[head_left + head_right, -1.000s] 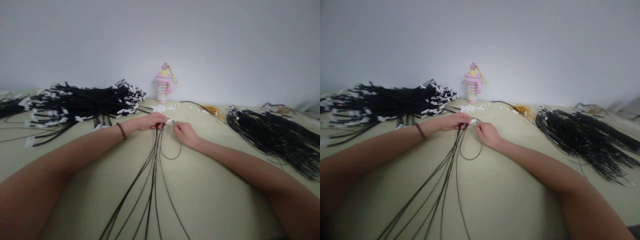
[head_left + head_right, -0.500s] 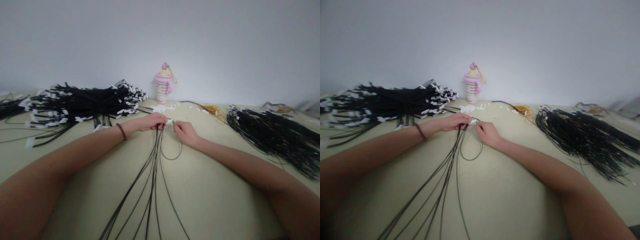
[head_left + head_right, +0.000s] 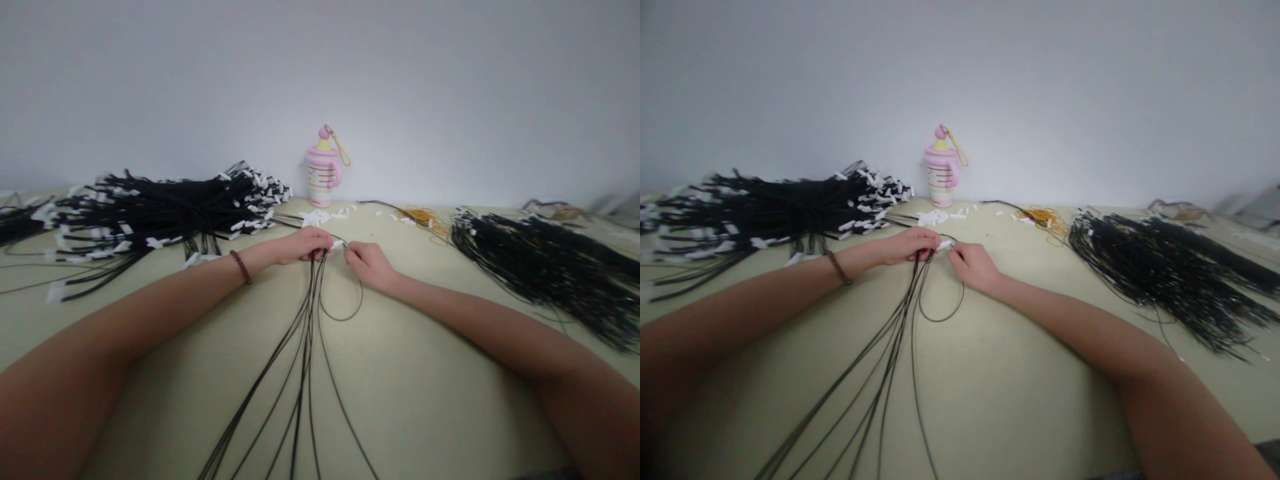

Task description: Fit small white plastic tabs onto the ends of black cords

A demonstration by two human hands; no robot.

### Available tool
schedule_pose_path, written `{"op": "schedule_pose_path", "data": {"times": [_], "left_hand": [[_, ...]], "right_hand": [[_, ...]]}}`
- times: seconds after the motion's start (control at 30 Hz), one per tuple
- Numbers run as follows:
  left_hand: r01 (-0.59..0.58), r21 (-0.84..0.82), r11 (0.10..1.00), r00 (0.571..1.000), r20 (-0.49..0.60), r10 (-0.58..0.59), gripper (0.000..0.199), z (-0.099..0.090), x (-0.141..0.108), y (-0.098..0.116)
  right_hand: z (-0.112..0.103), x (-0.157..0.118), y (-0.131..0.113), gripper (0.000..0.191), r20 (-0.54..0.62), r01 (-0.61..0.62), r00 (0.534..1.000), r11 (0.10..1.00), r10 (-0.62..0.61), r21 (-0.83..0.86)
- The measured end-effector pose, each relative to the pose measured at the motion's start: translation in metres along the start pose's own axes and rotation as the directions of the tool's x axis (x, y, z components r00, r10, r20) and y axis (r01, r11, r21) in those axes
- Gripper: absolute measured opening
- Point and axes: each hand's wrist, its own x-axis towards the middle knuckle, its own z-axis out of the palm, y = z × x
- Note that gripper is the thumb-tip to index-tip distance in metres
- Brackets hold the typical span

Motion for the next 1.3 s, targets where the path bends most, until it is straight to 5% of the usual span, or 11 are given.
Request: {"op": "schedule_pose_path", "data": {"times": [0.93,1.3], "left_hand": [[-0.161,0.451,0.878,0.977,-0.052,0.205,0.015,0.014,0.004,0.001],[0.04,0.126,0.991,0.996,-0.079,-0.03,0.023,0.009,0.007,-0.001]], "right_hand": [[-0.002,-0.002,-0.001,0.022,0.125,0.119,0.986,0.989,-0.108,-0.089],[-0.003,-0.001,0.002,0.024,0.05,0.067,0.997,0.992,-0.062,-0.109]]}}
